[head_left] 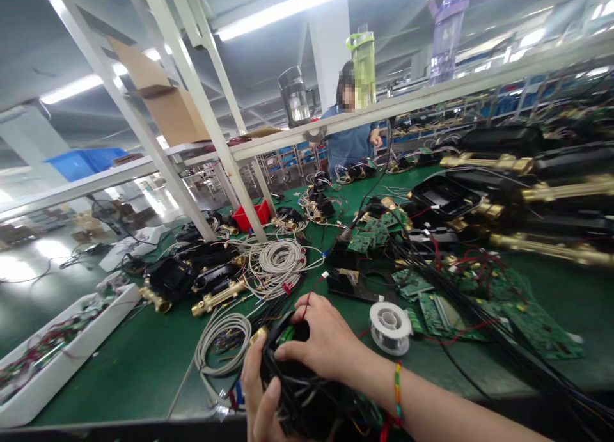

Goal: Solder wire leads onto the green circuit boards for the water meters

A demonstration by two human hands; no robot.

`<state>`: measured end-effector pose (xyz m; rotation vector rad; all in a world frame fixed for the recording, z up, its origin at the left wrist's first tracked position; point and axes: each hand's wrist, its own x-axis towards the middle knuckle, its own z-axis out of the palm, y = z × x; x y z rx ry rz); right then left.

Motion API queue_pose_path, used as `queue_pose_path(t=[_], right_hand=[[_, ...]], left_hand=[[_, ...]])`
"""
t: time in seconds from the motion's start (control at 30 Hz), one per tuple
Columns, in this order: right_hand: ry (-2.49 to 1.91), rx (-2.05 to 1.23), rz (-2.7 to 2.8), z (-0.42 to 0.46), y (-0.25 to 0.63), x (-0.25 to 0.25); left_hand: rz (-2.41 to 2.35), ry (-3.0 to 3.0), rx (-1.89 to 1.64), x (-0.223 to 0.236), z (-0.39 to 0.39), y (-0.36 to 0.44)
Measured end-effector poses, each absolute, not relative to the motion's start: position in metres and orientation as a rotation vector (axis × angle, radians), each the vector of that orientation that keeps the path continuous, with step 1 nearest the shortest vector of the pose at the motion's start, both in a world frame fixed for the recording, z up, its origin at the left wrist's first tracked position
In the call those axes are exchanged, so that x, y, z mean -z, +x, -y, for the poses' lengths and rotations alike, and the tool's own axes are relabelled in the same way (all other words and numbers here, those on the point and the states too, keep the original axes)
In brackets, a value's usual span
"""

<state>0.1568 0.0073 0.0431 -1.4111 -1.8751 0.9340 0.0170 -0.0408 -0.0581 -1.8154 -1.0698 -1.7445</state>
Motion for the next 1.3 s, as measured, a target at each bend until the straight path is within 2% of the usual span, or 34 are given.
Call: queue_pose_path(t=[0.33, 0.57, 0.7, 0.77, 0.83, 0.93, 1.07, 1.2, 1.3], right_hand=[[-1.412, -0.988, 1.81, -0.005, 0.148, -0.026], [-1.386, -0.929, 1.792, -0.007, 0.143, -0.032], [-1.333, -0.894, 1.8, -0.01, 0.137, -0.043], [-1.289, -0.873, 1.819, -0.013, 0.138, -0.05], [-1.23, -0.848, 1.828, -0.015, 0.147, -0.058], [-1.172, -0.803, 1.758, -0.01, 0.178, -0.065], [-1.246, -0.763, 1.55, 0.017, 0.226, -0.039], [-1.233, -1.369, 1.117, 0.049, 0.231, 0.019], [-1.107, -1.527, 0.711, 0.046, 0.211, 0.039]], left_hand=[[1.181, -1.91, 1.592, 0.062, 0.055, 0.01], [1.357, -1.878, 1.586, 0.069, 0.059, 0.013], [1.094, -1.822, 1.706, 0.053, 0.048, 0.008], [0.976, -1.908, 1.649, 0.043, 0.04, 0.001], [0.957, -2.005, 1.585, 0.037, 0.035, -0.007], [1.092, -2.038, 1.671, 0.038, 0.031, -0.014], [1.267, -2.074, 1.824, 0.049, 0.027, -0.021], [1.461, -2.02, 1.817, 0.051, 0.023, -0.028], [1.536, -1.981, 1.768, 0.049, 0.021, -0.027]])
